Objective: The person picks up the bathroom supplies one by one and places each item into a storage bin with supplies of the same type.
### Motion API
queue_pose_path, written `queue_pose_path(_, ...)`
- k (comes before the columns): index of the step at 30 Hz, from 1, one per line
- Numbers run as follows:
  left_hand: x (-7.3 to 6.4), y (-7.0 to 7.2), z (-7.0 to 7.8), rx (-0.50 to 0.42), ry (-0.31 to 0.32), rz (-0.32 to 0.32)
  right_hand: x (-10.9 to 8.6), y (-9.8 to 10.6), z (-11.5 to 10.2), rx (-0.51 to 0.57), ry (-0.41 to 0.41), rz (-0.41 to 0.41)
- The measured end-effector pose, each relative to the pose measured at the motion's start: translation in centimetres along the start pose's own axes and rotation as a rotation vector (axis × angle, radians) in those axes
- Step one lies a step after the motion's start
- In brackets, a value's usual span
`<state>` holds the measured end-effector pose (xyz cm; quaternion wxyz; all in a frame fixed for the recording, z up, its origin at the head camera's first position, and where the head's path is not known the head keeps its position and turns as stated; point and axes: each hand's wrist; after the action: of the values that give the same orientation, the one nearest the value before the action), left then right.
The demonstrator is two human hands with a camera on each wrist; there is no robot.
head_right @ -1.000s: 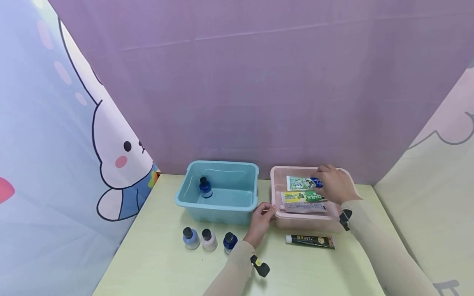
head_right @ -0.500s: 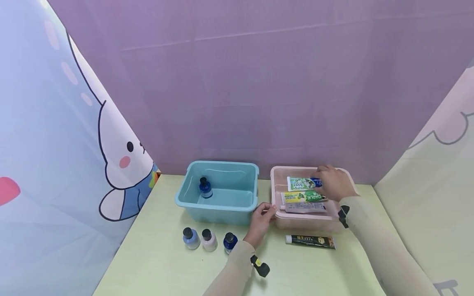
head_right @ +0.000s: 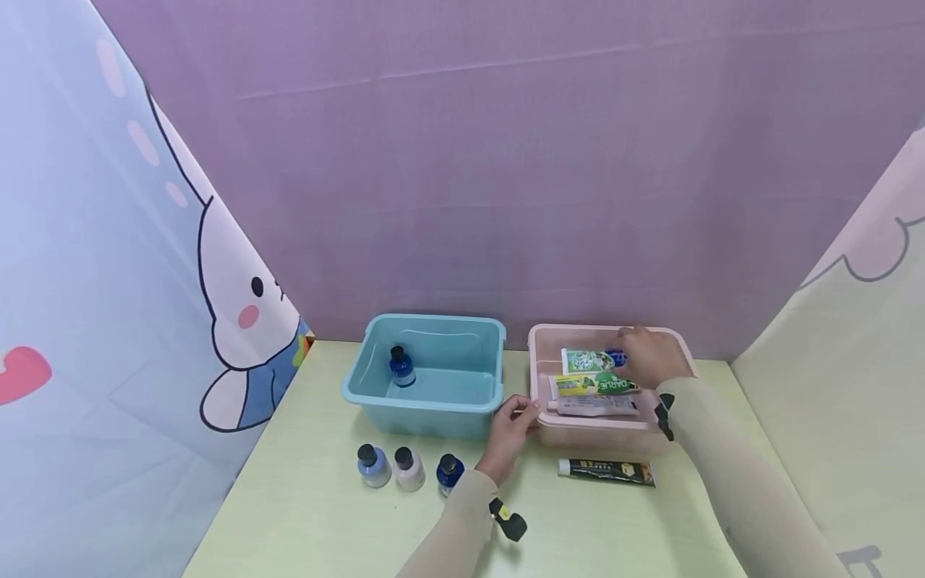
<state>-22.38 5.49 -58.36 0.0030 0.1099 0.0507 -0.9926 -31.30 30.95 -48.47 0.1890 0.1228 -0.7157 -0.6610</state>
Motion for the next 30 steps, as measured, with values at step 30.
queue_pose_path(30, 0.0, 0.1, -0.1, 0.010, -0.011, -0.018, 1.6, -1.1, 0.1, -0.023, -0.048, -0.165)
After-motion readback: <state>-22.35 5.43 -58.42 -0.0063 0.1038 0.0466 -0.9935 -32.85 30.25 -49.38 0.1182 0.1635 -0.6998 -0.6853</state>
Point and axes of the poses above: each hand's wrist, its own x-axis towards the middle knuckle, its own y-axis out of the back of the hand, z = x × y, and after that the axes turned 1 degree about -z, right-handed
